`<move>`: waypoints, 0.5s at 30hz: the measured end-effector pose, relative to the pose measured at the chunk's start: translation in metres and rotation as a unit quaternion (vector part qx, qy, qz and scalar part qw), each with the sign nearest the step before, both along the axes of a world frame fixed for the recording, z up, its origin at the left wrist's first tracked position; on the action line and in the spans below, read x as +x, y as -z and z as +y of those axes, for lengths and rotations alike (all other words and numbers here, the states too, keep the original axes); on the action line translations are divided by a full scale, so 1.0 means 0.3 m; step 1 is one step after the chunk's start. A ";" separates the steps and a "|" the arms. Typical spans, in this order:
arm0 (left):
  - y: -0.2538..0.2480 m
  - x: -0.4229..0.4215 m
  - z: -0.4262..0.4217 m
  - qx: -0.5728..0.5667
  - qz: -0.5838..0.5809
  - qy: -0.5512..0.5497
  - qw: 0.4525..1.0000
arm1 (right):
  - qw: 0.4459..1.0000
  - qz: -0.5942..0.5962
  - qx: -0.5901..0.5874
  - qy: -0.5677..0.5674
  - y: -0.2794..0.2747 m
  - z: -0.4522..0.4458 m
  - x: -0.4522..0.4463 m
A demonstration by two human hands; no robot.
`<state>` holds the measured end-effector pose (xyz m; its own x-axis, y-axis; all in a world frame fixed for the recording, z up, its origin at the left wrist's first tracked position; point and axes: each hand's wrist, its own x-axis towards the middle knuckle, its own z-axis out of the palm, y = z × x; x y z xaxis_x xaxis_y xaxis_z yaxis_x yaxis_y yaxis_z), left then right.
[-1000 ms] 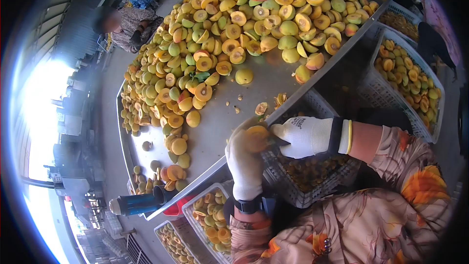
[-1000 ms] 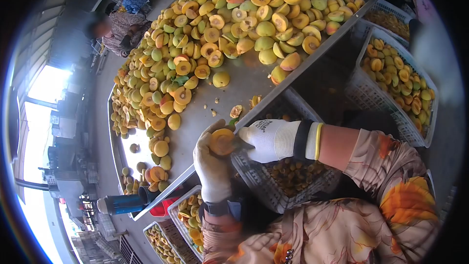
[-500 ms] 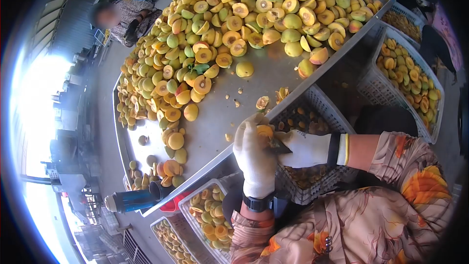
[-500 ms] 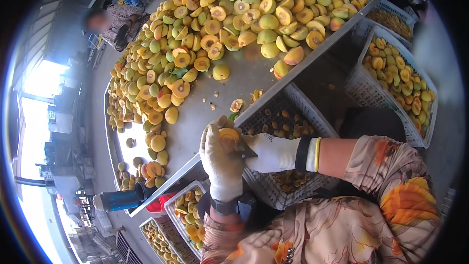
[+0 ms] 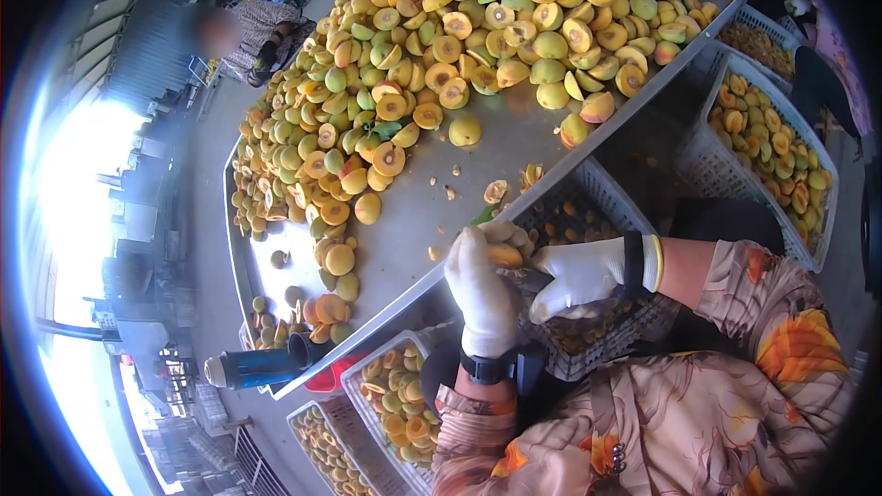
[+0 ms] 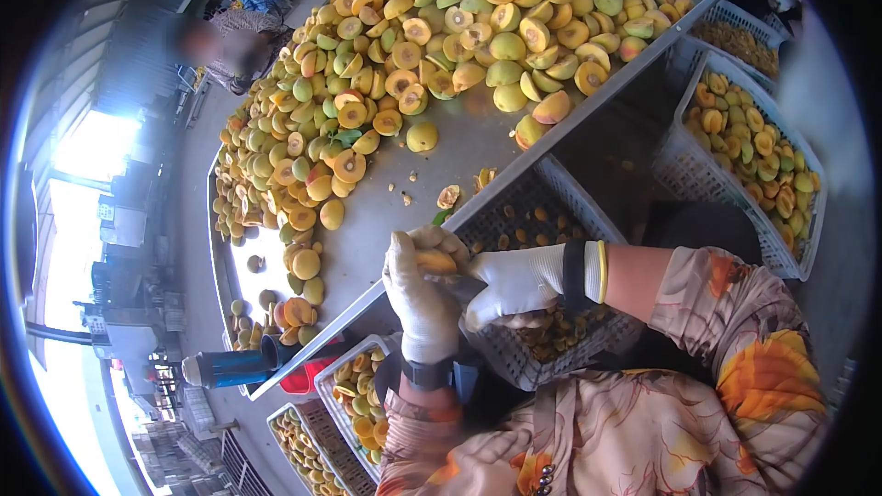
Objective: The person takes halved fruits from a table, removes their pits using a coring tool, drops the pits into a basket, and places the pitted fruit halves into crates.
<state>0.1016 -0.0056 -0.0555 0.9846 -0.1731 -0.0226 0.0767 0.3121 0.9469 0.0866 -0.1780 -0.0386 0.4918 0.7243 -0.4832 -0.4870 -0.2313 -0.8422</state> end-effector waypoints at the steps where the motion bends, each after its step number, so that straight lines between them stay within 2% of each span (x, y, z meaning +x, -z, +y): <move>1: -0.009 -0.005 -0.011 0.001 0.001 -0.013 1.000 | 1.000 0.014 0.018 0.000 -0.008 -0.012 -0.004; 3: -0.023 -0.022 -0.041 0.005 0.003 -0.038 0.999 | 0.998 0.042 0.056 0.000 -0.017 -0.032 -0.019; 6: -0.039 -0.061 -0.058 0.045 -0.001 -0.094 0.994 | 0.999 -0.031 -0.019 -0.008 -0.030 -0.031 -0.047; 9: -0.042 -0.111 -0.051 0.116 -0.089 -0.145 0.979 | 0.990 -0.135 -0.029 -0.010 -0.025 -0.029 -0.071; 12: -0.065 -0.145 -0.041 0.100 -0.063 -0.124 0.985 | 0.998 -0.048 0.017 -0.034 -0.044 -0.038 -0.102; 15: -0.127 -0.184 -0.056 -0.009 0.011 -0.033 0.999 | 0.992 0.015 0.095 -0.078 -0.027 -0.050 -0.115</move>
